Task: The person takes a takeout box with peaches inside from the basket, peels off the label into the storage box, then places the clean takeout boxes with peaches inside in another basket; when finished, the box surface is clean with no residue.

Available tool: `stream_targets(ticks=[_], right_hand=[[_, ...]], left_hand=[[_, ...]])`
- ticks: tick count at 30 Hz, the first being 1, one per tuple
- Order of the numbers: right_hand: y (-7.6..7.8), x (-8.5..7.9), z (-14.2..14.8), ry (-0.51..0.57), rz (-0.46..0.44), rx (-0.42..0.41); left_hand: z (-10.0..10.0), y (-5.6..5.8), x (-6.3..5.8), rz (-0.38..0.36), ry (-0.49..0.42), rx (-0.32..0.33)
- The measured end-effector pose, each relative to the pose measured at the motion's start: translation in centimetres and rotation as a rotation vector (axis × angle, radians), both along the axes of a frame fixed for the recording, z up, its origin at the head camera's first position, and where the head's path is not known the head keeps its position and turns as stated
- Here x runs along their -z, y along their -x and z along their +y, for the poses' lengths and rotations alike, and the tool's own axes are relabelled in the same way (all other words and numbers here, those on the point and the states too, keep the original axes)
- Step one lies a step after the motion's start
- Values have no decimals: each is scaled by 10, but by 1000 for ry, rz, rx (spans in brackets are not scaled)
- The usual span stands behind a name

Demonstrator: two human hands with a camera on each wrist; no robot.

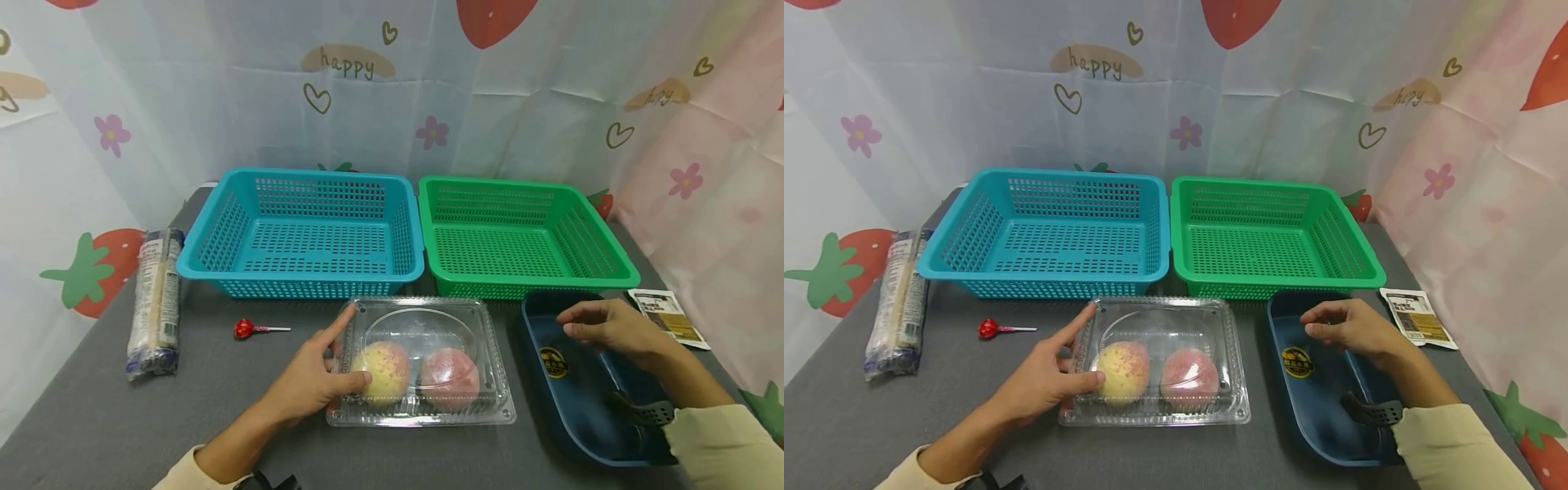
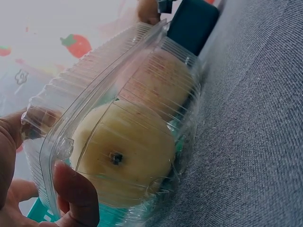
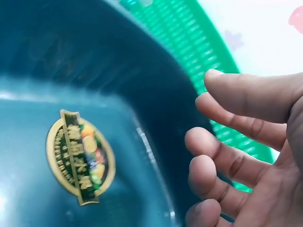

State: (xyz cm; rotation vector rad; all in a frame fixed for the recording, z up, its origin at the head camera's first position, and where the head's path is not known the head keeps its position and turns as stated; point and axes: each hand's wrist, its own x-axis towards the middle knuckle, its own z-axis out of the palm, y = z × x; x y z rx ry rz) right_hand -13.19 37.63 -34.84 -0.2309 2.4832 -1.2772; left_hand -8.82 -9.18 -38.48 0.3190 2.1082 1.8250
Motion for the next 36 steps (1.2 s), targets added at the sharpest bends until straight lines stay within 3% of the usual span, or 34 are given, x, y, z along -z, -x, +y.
stream_targets(ticks=[12,18,27,36], right_hand=[[-2,-33,-1,26,207,23],[2,-44,6,-15,280,63],[8,-55,13,5,303,107],[15,-56,21,-164,339,199]], left_hand=[[0,2,-1,17,0,1],[1,3,-2,69,48,-19],[2,2,-3,40,26,-2],[0,0,-5,34,5,13]])
